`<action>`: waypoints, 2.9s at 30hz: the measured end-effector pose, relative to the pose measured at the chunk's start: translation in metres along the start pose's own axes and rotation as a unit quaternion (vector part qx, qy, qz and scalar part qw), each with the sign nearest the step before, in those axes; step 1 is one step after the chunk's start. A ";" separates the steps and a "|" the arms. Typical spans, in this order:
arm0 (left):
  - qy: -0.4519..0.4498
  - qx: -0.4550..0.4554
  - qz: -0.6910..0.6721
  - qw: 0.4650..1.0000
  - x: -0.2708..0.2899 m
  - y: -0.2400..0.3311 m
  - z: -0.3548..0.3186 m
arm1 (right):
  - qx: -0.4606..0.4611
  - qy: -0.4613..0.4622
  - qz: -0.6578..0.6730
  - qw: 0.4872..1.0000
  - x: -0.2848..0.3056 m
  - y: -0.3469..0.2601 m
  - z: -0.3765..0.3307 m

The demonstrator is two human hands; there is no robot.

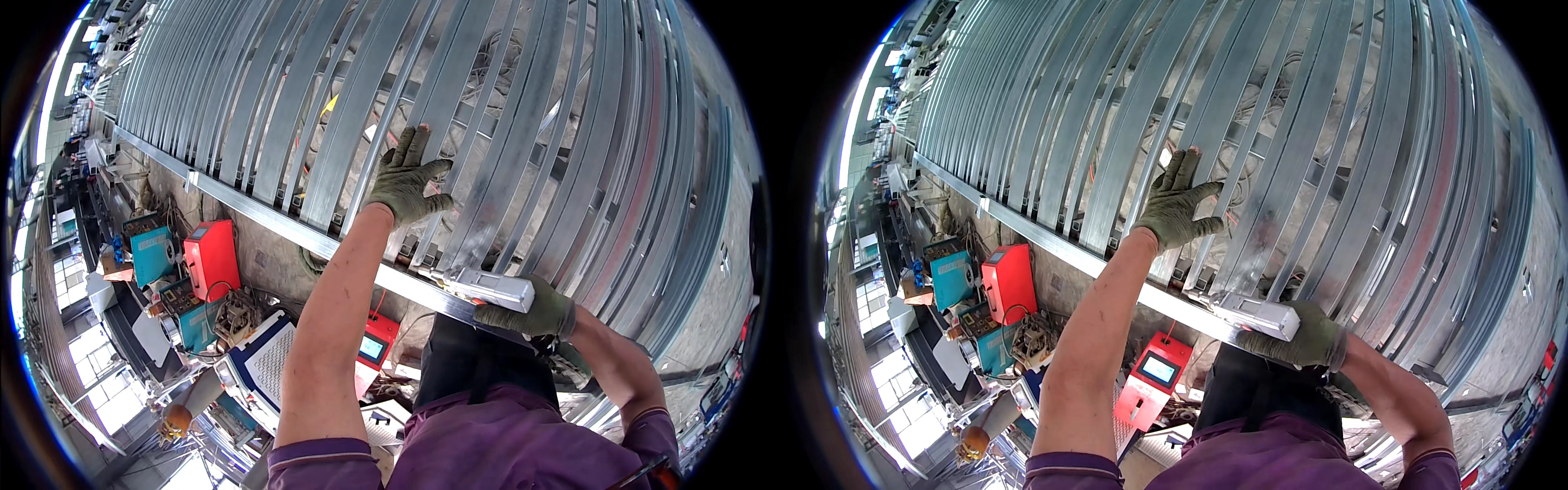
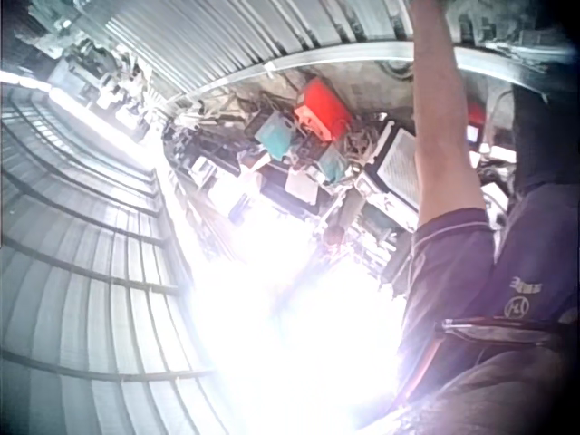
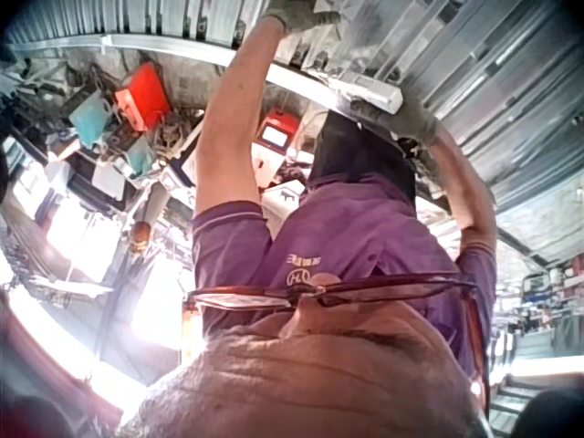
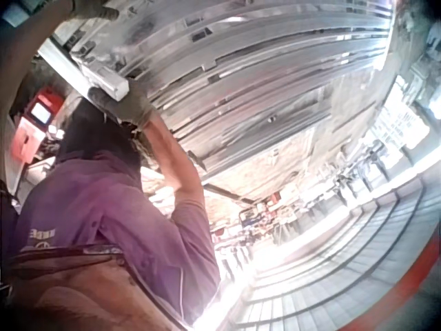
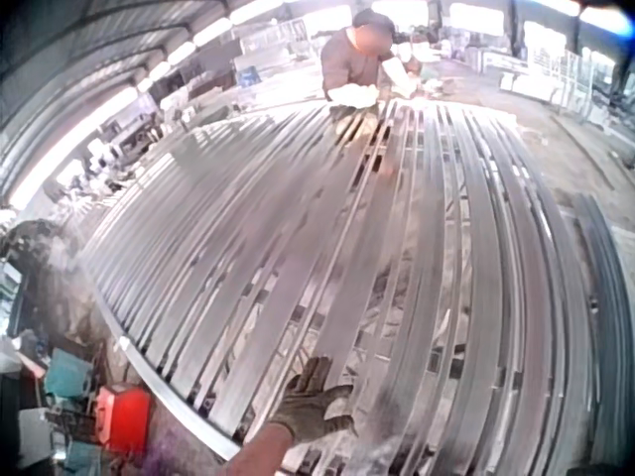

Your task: The person welds a large metal frame structure using a handheld welding torch. They move the torch along the joints of the metal bars, creating bright sparks and fusing the pieces together in a workshop environment.

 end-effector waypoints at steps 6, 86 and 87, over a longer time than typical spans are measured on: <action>-0.002 0.007 -0.004 1.000 0.000 0.001 0.000 | 0.037 -0.005 0.036 0.999 -0.004 -0.002 0.013; -0.043 0.009 -0.008 0.999 -0.003 0.001 0.002 | -0.018 0.184 -0.126 0.975 0.000 -0.009 -0.062; -0.040 0.005 -0.008 0.999 -0.003 0.002 0.003 | -0.008 0.199 -0.105 0.974 -0.001 -0.011 -0.063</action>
Point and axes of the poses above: each hand's wrist, its own z-axis towards the middle knuckle, its own x-axis out of the back of the hand, y = z × x, the point moved 10 cm from there along z, towards the middle knuckle, and after that the axes turned 3 degrees about -y, right-handed, at the moved point
